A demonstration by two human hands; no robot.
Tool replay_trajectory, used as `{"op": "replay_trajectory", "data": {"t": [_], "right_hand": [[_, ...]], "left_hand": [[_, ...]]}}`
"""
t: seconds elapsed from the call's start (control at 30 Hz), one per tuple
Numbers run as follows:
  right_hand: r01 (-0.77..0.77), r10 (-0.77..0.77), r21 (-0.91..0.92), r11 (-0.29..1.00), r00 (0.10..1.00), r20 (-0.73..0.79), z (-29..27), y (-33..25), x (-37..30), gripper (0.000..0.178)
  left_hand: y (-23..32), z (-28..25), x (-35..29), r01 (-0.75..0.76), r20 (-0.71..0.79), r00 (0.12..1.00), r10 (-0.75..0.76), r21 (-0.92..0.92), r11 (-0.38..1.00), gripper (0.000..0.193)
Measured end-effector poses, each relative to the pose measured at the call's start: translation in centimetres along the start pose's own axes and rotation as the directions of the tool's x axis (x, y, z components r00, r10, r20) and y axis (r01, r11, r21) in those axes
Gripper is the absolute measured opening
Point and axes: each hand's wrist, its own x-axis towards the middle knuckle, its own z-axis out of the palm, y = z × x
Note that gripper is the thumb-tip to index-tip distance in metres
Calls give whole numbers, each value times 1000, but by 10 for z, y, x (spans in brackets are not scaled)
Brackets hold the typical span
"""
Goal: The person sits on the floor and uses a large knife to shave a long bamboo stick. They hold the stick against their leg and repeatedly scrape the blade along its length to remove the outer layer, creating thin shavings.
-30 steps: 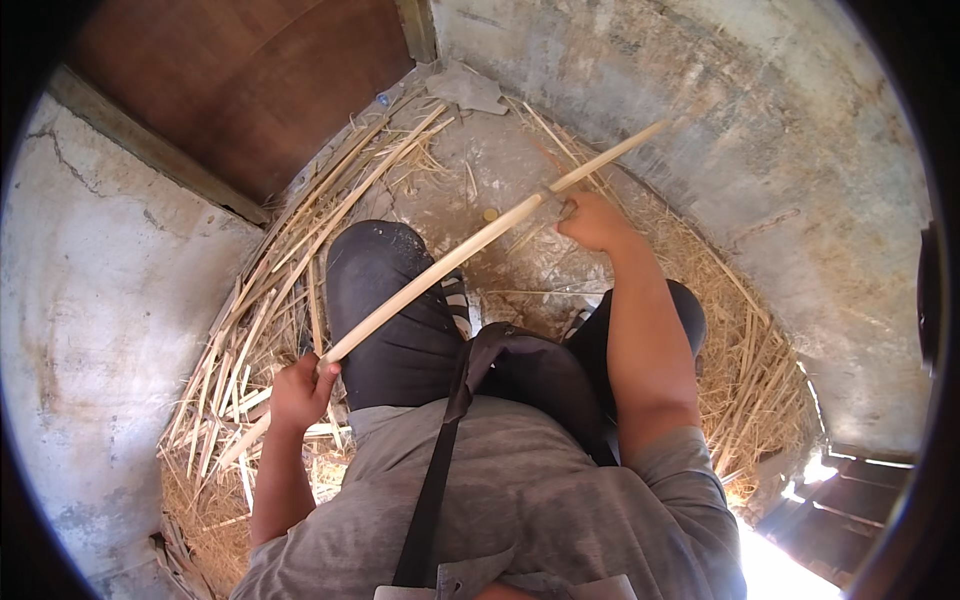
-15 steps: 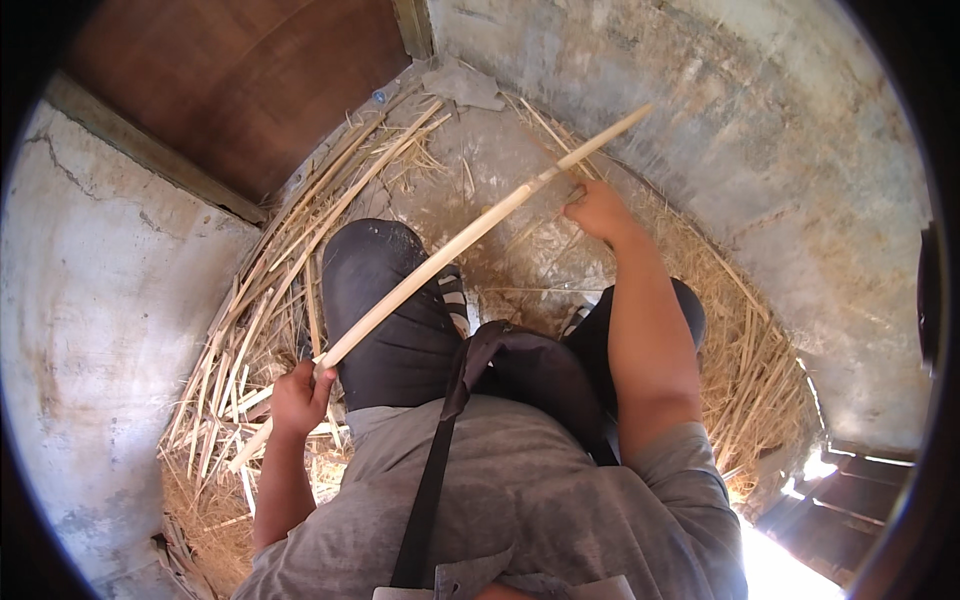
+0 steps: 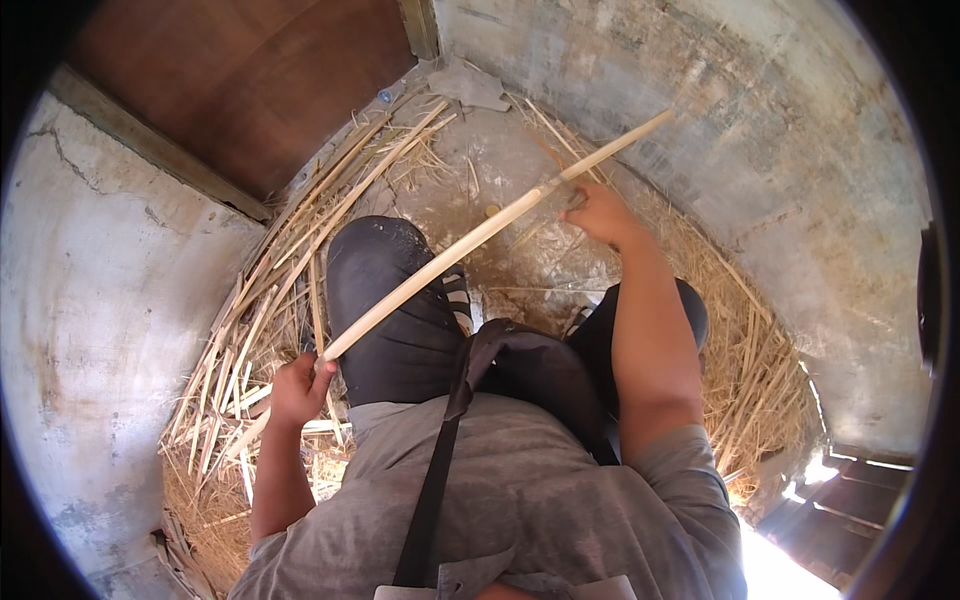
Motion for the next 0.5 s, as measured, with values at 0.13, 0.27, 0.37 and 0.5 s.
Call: {"op": "replay_trajectory", "data": {"t": [0.13,0.27,0.37,0.5], "right_hand": [[8,-8,-7,1000,1000,-29,-9,9,0,56],[262,-244,-105,959,957,158,1,-13,-16,57],[301,-234,-91,949,871,433,-12,-56,-28,56],[206,-201,-20,978,971,128,2,-15,-13,63]], "left_hand": [[4,-4,2,18,23,1000,-18,22,1000,51],[6,-16,4,131,160,980,-120,-63,989,52],[9,-31,4,239,272,941,-200,-116,964,53],[-10,-39,-4,415,425,852,-307,-191,889,55]]}}
